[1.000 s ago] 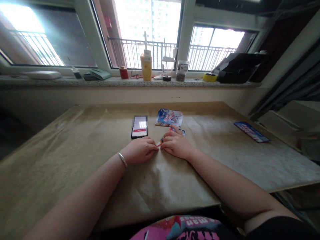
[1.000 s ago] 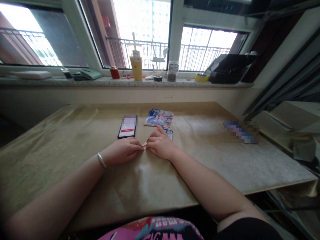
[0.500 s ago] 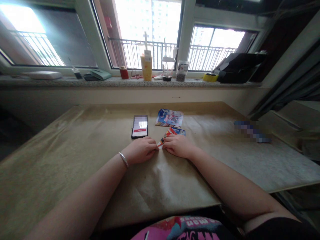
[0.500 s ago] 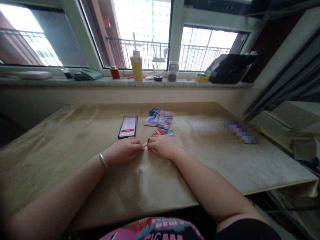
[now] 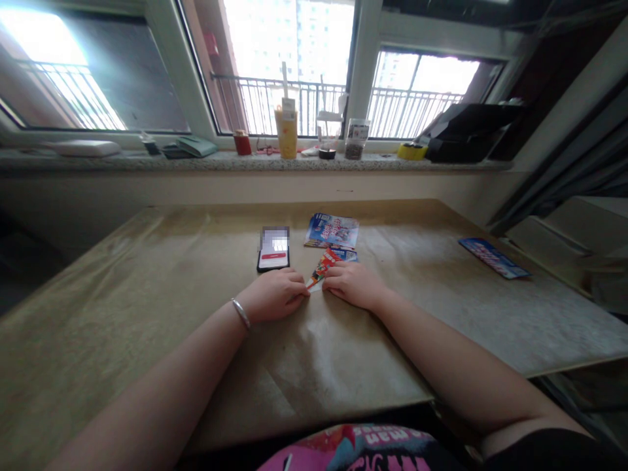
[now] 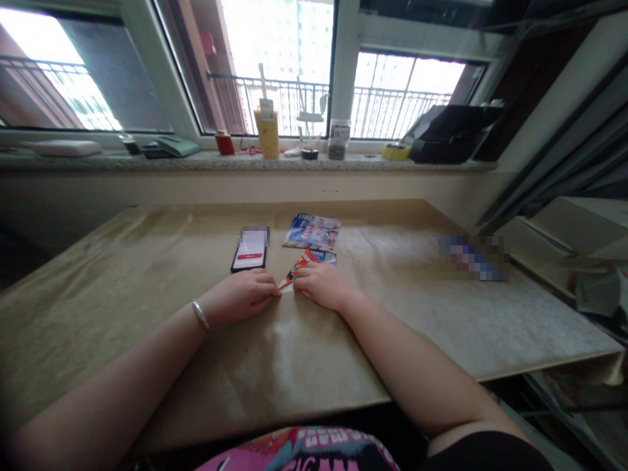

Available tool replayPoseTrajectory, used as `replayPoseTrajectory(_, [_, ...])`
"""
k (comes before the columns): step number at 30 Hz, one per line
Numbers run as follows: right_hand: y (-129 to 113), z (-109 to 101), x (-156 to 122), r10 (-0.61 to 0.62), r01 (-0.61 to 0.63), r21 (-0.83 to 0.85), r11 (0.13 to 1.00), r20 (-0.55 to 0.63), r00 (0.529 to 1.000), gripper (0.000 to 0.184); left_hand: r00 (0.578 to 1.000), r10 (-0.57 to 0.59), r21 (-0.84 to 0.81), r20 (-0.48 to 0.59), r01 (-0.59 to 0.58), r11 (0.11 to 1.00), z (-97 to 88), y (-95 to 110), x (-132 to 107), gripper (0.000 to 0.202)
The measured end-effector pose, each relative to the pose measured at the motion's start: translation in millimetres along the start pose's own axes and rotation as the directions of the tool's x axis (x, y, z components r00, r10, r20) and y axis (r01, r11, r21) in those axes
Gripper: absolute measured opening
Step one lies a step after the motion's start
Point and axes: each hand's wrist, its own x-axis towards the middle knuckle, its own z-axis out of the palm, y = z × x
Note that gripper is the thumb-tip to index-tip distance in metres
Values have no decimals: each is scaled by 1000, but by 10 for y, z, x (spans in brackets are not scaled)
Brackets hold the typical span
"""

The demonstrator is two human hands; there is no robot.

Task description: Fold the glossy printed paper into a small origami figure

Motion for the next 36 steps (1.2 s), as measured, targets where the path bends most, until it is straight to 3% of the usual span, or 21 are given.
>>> replayPoseTrajectory(7, [33,61,33,-3,3,29,1000,-13,1000,20,1000,-14,-23,-19,14,1000,-2,-4,-7,22])
replayPoseTrajectory(21, [148,-30,-50,66,-68,76,995,26,997,19,1000,-12,-82,-20,10,997,-19,-19,-19,23])
replayPoseTrajectory(36, [171,-125,-100,94,-96,60,994,37,995,20,1000,-24,-39,13,24,999,-50,-4,-12,24])
